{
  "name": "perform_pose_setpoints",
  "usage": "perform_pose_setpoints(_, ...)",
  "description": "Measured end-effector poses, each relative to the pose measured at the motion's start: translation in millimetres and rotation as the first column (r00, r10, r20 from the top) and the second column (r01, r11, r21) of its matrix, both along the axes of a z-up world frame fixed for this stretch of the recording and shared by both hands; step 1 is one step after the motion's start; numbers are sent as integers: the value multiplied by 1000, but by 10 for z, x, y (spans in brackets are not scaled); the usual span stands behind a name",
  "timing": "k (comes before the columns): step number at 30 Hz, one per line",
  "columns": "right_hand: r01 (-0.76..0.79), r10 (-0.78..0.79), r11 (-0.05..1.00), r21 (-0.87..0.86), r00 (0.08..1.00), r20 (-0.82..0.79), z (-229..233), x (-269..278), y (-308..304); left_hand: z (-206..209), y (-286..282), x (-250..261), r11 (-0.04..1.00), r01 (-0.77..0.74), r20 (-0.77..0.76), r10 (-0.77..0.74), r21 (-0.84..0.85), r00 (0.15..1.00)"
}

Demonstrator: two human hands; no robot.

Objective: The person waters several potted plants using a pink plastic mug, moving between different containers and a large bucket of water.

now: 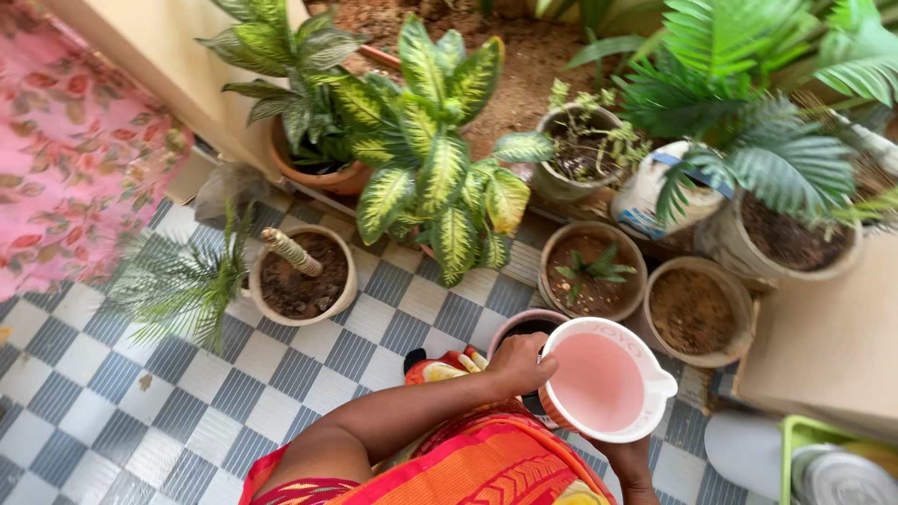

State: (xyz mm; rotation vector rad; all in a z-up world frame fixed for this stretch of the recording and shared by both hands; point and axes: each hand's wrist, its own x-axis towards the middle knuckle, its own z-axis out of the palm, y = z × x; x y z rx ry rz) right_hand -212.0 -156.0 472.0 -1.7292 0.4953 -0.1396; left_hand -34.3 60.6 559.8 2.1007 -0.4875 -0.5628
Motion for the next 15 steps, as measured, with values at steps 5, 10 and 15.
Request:
perform_pose_setpoints(5, -25, 26, 999, 25, 999, -21, -52, 468, 337, 174, 500, 351, 984, -123, 9, 125, -125, 992)
perform_pose_setpoints(10, -57, 56, 998, 39, 998, 23, 13, 1061, 678, 183, 938, 756, 991, -136, -14, 136, -4, 991)
perform_pose_setpoints(15, -80, 78, 996, 50, 996, 42, 140, 1455, 1033, 156, 1299, 1038, 994, -110, -61, 110, 12, 992)
